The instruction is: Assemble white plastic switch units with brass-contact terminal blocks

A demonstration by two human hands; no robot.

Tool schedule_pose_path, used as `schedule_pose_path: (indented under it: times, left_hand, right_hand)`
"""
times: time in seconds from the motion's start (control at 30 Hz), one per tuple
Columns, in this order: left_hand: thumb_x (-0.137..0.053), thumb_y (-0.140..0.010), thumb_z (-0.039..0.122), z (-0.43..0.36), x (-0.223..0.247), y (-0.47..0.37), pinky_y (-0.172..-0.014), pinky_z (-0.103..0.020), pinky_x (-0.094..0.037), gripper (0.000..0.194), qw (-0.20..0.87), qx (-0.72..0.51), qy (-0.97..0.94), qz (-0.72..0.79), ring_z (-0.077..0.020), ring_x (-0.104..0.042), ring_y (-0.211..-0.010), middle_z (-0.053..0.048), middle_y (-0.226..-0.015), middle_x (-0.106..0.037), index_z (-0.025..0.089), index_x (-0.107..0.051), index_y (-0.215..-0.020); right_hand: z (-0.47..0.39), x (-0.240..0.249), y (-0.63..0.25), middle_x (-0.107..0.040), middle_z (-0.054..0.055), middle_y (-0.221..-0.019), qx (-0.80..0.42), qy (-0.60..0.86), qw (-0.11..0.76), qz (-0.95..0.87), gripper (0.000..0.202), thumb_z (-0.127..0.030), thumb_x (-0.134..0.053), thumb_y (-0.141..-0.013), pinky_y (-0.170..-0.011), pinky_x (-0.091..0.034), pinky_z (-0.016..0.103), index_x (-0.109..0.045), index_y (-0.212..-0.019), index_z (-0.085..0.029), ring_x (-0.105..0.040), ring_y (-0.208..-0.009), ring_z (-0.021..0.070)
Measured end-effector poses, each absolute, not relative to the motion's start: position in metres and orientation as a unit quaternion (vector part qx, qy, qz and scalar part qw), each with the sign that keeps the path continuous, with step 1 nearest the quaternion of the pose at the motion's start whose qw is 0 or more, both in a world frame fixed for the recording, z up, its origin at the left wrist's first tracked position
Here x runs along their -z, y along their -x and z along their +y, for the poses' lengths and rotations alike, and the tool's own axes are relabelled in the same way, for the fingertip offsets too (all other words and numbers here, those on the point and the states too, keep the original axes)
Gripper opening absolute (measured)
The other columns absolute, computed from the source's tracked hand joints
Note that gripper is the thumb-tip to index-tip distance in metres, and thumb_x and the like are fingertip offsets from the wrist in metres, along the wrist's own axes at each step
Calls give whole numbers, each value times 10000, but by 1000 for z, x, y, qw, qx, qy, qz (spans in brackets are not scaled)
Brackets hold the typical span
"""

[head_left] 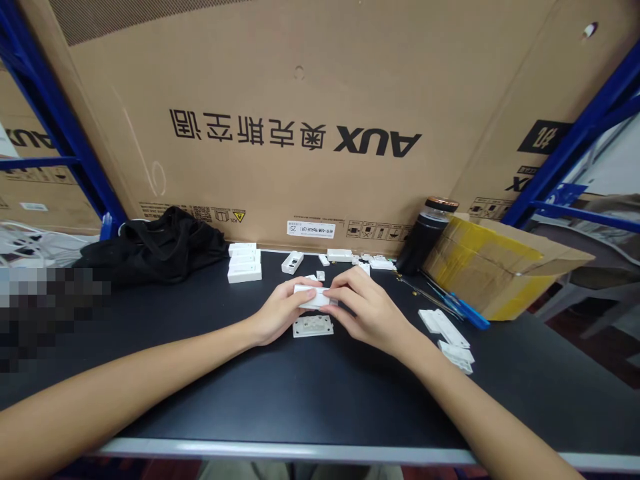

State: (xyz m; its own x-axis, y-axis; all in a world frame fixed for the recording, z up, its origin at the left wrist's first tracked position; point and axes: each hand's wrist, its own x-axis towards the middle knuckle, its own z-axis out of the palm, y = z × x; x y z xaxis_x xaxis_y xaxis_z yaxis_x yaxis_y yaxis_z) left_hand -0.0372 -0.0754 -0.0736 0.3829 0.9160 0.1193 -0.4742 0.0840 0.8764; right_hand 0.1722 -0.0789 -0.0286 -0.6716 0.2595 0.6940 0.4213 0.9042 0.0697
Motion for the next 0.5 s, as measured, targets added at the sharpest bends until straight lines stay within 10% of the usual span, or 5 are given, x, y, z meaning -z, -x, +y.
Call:
schedule_pose_path:
  times: [0.5]
  left_hand:
    - [-828, -827, 449, -72, 75, 39, -992, -381, -512, 415, 715, -477, -455, 233, -183, -665, -967, -85, -1019, -720, 139, -748, -1091]
  right_hand:
    - [-80, 28, -174, -628, 143, -1014, 95, 216, 356, -904, 104, -190, -604, -981, -795, -545, 377, -648, -1046, -120, -568, -935, 230]
